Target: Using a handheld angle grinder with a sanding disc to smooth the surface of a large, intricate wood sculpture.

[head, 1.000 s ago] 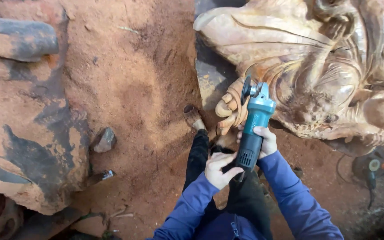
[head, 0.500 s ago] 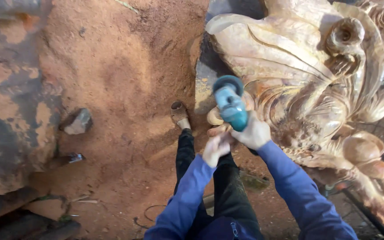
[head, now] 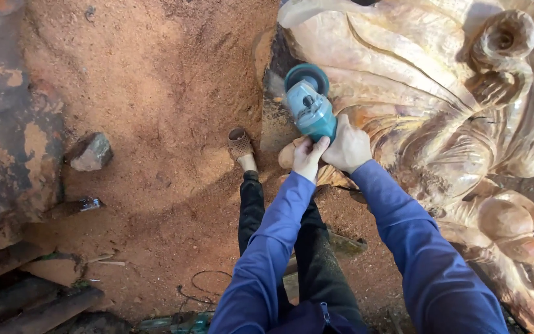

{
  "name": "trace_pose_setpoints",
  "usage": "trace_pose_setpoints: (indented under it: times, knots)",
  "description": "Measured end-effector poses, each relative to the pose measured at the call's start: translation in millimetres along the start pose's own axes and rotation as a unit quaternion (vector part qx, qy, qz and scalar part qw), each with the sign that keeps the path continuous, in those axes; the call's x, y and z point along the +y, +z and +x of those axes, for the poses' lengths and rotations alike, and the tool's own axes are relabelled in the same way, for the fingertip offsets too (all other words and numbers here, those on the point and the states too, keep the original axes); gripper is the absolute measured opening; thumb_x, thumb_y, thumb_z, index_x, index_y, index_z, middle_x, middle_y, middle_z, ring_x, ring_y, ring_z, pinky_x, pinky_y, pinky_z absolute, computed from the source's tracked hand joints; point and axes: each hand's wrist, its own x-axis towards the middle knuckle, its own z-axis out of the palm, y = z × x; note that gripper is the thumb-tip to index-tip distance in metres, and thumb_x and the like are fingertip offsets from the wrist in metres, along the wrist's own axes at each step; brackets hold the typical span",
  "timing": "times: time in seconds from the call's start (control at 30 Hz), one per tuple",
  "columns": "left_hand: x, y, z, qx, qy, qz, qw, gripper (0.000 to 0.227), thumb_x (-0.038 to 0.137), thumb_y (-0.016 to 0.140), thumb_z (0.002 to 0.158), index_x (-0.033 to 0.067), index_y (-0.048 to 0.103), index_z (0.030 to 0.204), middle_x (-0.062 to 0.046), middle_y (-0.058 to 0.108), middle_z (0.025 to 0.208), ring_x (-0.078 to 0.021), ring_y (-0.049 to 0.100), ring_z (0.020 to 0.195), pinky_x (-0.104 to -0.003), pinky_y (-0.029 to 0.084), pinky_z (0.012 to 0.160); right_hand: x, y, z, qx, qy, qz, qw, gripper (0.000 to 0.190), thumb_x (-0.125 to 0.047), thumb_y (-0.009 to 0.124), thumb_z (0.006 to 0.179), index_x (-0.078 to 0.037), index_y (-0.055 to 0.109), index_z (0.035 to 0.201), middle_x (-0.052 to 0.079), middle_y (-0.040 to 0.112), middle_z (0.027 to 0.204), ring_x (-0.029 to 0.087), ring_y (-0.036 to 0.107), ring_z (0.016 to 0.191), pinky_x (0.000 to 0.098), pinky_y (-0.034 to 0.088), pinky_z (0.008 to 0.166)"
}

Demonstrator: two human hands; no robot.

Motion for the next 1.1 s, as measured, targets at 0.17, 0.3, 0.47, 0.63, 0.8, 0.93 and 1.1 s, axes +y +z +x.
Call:
trace_pose_setpoints:
  times: [0.17, 0.3, 0.47, 0.63, 0.8, 0.93, 1.1]
  knots:
    - [33.4, 20.1, -27.2, 0.020, 0.044, 0.140, 0.989, 0.040, 0.032, 0.091, 0.080, 0.0060, 0.070, 0.102, -0.003, 0.059, 0.082, -0.0101, 0.061, 0.081, -0.033, 0.061, 0.070, -2.8, -18.7, -7.8, -0.072, 0.026, 0.095, 0.993, 0.058, -0.051, 0.050, 0.075, -0.013, 0.051, 0.118, 0.022, 0.071, 0.095, 0.048, 0.071, 0.099, 0.0557, 0.056, 0.086]
    - [4.7, -3.1, -19.1, 0.007, 0.044, 0.199, 0.979, 0.037, 0.033, 0.090, 0.081, 0.0102, 0.073, 0.104, 0.001, 0.061, 0.081, -0.0056, 0.061, 0.081, -0.028, 0.061, 0.076, -1.7, -23.7, -15.5, -0.081, 0.063, 0.148, 0.984, 0.056, -0.050, 0.052, 0.074, -0.014, 0.053, 0.117, 0.022, 0.072, 0.098, 0.047, 0.070, 0.103, 0.0552, 0.057, 0.088]
    - [24.3, 15.3, -31.8, -0.011, 0.066, 0.222, 0.973, 0.057, 0.039, 0.088, 0.084, 0.0077, 0.069, 0.128, -0.007, 0.069, 0.103, -0.0102, 0.062, 0.095, -0.034, 0.057, 0.092, -0.3, -25.8, -16.4, -0.111, 0.096, 0.186, 0.971, 0.060, -0.050, 0.063, 0.069, -0.016, 0.055, 0.117, 0.018, 0.072, 0.108, 0.040, 0.067, 0.115, 0.0540, 0.053, 0.098]
    - [21.7, 14.2, -38.3, 0.003, 0.054, 0.261, 0.964, 0.044, 0.037, 0.090, 0.081, 0.0104, 0.076, 0.113, -0.008, 0.072, 0.092, -0.0112, 0.065, 0.087, -0.029, 0.057, 0.084, 21.8, -10.5, -19.0, -0.082, 0.075, 0.252, 0.961, 0.061, -0.046, 0.073, 0.066, -0.011, 0.058, 0.114, 0.025, 0.070, 0.108, 0.048, 0.065, 0.113, 0.0594, 0.054, 0.094]
    - [16.5, 17.1, -36.7, 0.002, 0.062, 0.284, 0.957, 0.046, 0.038, 0.089, 0.082, 0.0105, 0.075, 0.116, -0.014, 0.074, 0.097, -0.0175, 0.069, 0.094, -0.035, 0.057, 0.086, 33.4, 3.1, -22.5, -0.087, 0.067, 0.247, 0.963, 0.063, -0.047, 0.075, 0.065, -0.011, 0.060, 0.114, 0.024, 0.070, 0.107, 0.047, 0.065, 0.112, 0.0591, 0.054, 0.094]
    - [-6.9, 3.6, -26.1, 0.006, 0.074, 0.280, 0.957, 0.042, 0.034, 0.092, 0.080, 0.0101, 0.077, 0.111, -0.011, 0.075, 0.093, -0.0135, 0.069, 0.086, -0.030, 0.059, 0.078, 37.9, 2.0, -20.8, -0.073, 0.059, 0.266, 0.959, 0.064, -0.046, 0.078, 0.063, -0.011, 0.060, 0.114, 0.023, 0.070, 0.105, 0.047, 0.065, 0.111, 0.0598, 0.055, 0.092]
    - [22.8, 31.4, -33.4, 0.004, 0.074, 0.252, 0.965, 0.043, 0.035, 0.090, 0.081, 0.0080, 0.076, 0.111, -0.008, 0.072, 0.093, -0.0087, 0.063, 0.082, -0.027, 0.059, 0.079, 31.4, -10.4, -14.8, -0.062, 0.050, 0.269, 0.960, 0.063, -0.047, 0.076, 0.065, -0.010, 0.060, 0.113, 0.024, 0.070, 0.103, 0.049, 0.066, 0.108, 0.0604, 0.055, 0.090]
